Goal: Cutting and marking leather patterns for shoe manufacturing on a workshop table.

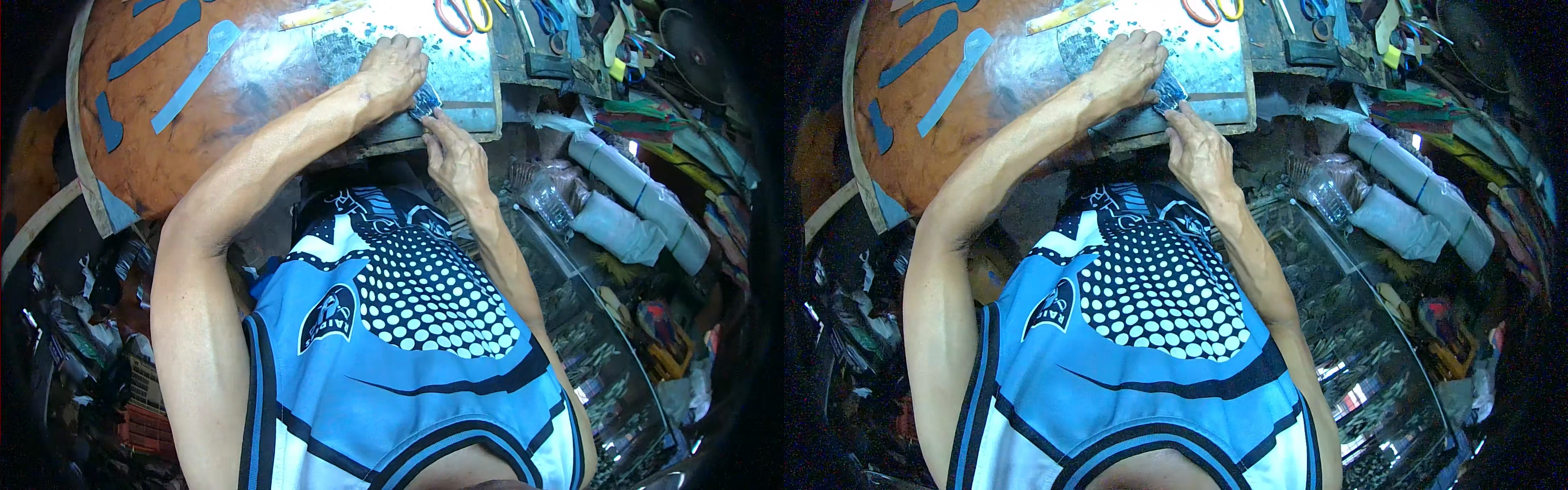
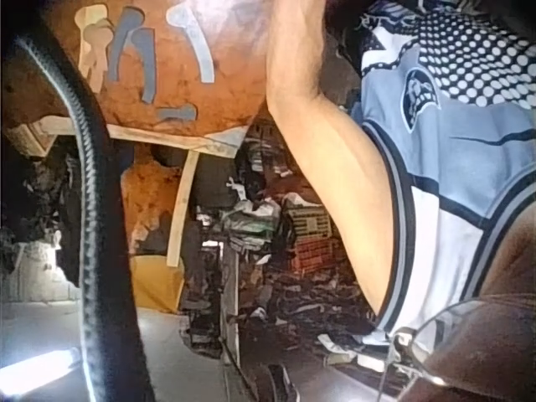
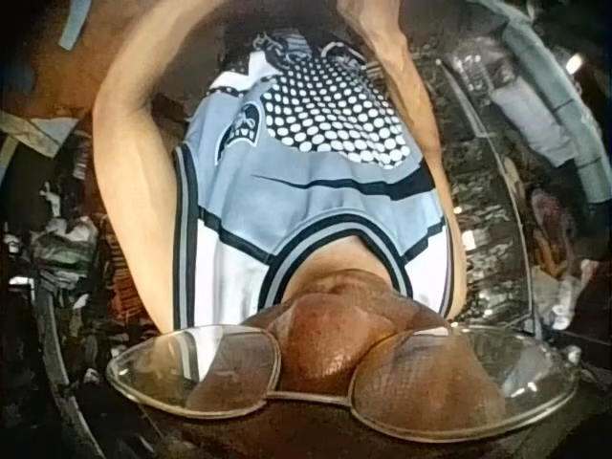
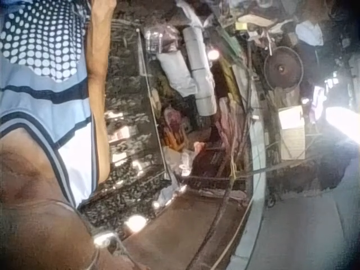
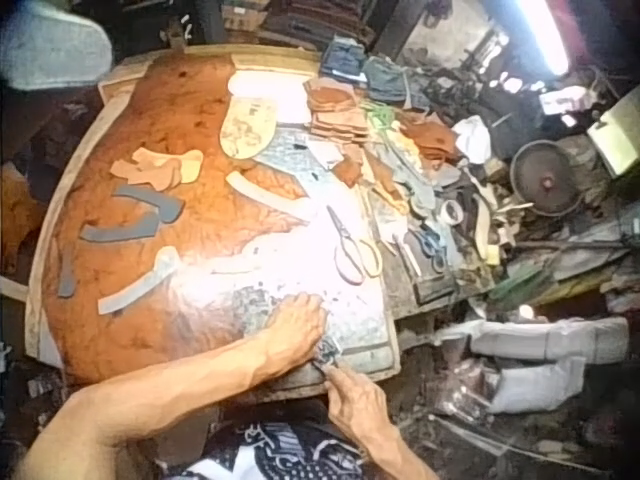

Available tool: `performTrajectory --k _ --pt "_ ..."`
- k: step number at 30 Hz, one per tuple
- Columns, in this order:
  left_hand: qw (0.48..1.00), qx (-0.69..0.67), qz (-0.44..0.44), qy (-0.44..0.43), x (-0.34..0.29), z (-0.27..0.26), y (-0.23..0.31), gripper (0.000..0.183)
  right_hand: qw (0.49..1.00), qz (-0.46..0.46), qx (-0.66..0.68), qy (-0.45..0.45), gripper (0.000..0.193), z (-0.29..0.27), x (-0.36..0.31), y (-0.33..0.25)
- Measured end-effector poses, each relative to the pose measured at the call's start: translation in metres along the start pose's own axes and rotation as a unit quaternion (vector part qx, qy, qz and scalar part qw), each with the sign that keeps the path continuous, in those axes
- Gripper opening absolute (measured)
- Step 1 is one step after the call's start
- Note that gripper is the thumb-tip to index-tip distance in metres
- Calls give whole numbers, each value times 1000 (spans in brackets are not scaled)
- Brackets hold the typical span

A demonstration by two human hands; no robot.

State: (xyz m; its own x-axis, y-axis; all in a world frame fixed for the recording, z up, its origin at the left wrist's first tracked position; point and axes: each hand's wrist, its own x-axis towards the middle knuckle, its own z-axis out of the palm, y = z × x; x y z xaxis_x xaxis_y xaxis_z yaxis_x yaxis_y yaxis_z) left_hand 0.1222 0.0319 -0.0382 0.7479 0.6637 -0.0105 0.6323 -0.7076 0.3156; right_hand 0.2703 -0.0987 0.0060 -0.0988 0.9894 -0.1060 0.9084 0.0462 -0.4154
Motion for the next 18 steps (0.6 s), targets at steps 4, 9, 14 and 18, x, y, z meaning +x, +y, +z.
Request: performTrajectory --k 4,9,14,18 --pt "1000 4 -18 4 -3 5 -3 56 999 -26 -16 -23 26 -2 8 5" --pt "999 0 -46 24 -13 15 0 48 996 -60 -28 -61 22 -9 15 12" --pt "998 -5 -63 29 -27 17 -3 43 991 -90 -25 -96 22 -12 24 11" --pt "995 -5 -96 19 -30 13 -1 42 986 -107 -32 -127 23 -12 32 6"
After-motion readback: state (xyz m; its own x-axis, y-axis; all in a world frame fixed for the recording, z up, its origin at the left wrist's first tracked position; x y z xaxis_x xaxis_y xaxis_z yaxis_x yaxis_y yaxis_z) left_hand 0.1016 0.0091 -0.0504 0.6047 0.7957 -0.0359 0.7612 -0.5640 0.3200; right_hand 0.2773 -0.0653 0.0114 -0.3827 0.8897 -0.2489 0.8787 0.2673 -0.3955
